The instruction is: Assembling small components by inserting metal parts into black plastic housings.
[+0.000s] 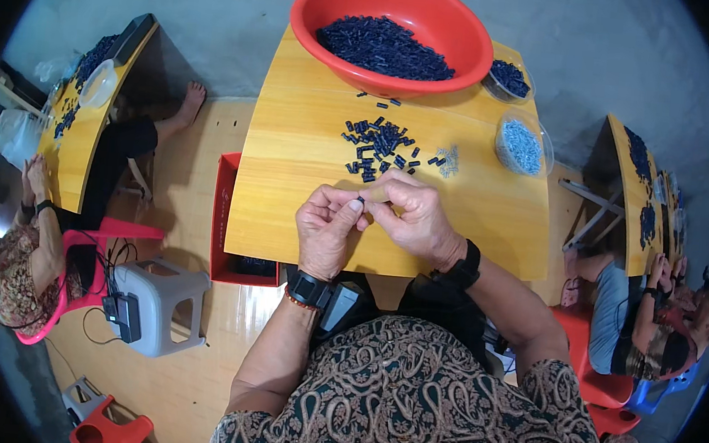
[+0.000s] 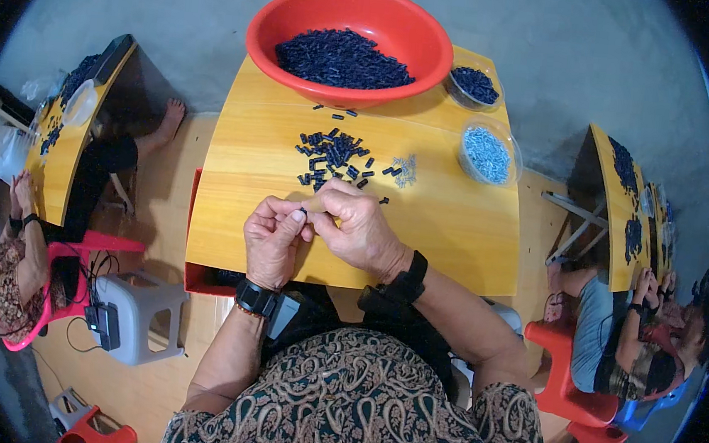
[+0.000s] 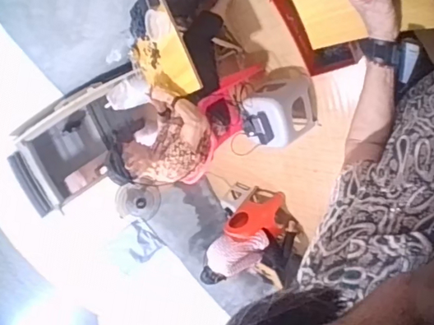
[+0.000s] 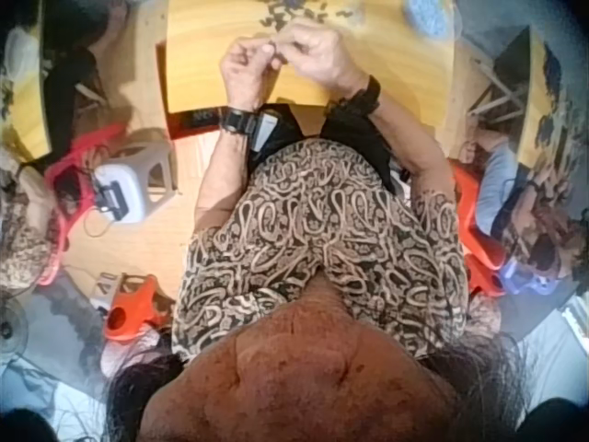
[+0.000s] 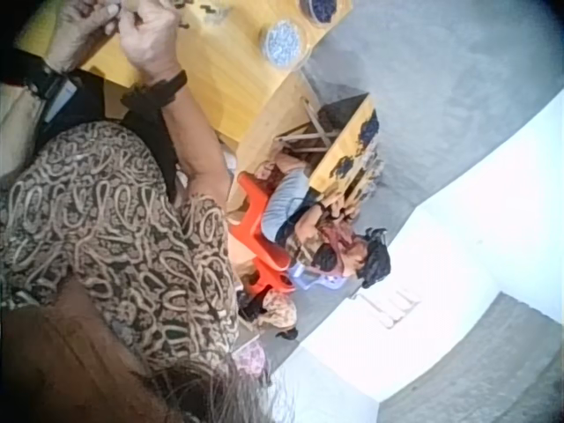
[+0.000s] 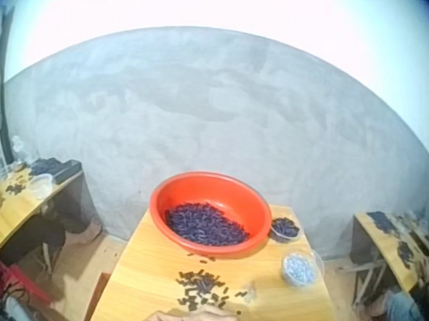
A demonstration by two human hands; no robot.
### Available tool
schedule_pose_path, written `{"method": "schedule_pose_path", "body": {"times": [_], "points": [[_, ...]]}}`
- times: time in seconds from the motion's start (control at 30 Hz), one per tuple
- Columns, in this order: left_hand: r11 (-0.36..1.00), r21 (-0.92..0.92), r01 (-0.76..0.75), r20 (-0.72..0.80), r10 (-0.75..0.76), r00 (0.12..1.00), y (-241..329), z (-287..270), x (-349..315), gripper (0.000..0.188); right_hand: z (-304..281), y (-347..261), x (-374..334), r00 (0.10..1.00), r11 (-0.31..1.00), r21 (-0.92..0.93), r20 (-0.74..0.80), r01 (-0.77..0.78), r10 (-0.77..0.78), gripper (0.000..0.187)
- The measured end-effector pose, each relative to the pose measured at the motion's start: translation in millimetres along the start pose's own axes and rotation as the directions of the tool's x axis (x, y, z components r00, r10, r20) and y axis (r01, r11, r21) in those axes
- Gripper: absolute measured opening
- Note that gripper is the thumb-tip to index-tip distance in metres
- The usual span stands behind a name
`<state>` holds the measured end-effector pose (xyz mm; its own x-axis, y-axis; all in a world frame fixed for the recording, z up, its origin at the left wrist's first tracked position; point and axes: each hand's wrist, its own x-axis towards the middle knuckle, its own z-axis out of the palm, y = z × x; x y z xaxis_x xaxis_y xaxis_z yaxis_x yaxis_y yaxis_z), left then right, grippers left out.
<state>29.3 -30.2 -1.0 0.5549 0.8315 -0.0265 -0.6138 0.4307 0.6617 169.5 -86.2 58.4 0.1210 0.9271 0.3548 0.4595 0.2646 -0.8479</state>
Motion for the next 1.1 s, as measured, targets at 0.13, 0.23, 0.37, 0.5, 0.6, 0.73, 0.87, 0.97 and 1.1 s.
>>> {"method": "schedule_pose_path", "body": {"times": [0.13,0.23,0.37,0.5,0.6,0.73,0.87,0.97,1.1], "points": [[0.999,0.042,-0.017,-0.004,0.017,1.0,0,2,-1,0.006,-6,8,-1,0.994,0.984,0.151,0.077,-0.091,0.08,0.017],[0.999,0.01,-0.034,-0.007,0.034,0.999,-1,-4,1,0.007,-11,7,8,0.948,0.899,0.303,0.115,-0.318,0.296,0.017],[0.99,-0.093,-0.109,-0.042,0.106,0.994,2,-5,3,0.009,-13,26,31,0.947,0.948,0.013,0.054,-0.317,0.316,0.019],[0.98,-0.141,-0.138,-0.056,0.131,0.99,0,-12,5,0.013,2,32,50,0.991,0.92,-0.393,0.123,0.0,0.053,0.016],[0.979,-0.167,-0.116,-0.083,0.103,0.991,-1,-11,4,0.016,9,27,58,0.967,0.816,-0.577,0.226,0.036,0.117,0.015],[0.981,-0.148,-0.127,-0.067,0.118,0.991,-1,-11,4,0.017,12,26,62,0.94,0.756,-0.654,0.271,0.022,0.208,0.009],[0.983,-0.132,-0.125,-0.069,0.116,0.991,1,-6,5,0.013,9,38,58,0.971,0.808,-0.586,0.223,0.061,0.088,0.009],[0.985,-0.131,-0.114,-0.068,0.106,0.992,1,-8,4,0.012,3,25,55,0.981,0.926,-0.371,0.142,-0.068,0.129,0.009],[0.989,-0.115,-0.091,-0.051,0.086,0.995,-1,-8,5,0.013,-10,18,39,0.922,0.911,0.16,0.149,-0.38,0.358,0.008]]}}
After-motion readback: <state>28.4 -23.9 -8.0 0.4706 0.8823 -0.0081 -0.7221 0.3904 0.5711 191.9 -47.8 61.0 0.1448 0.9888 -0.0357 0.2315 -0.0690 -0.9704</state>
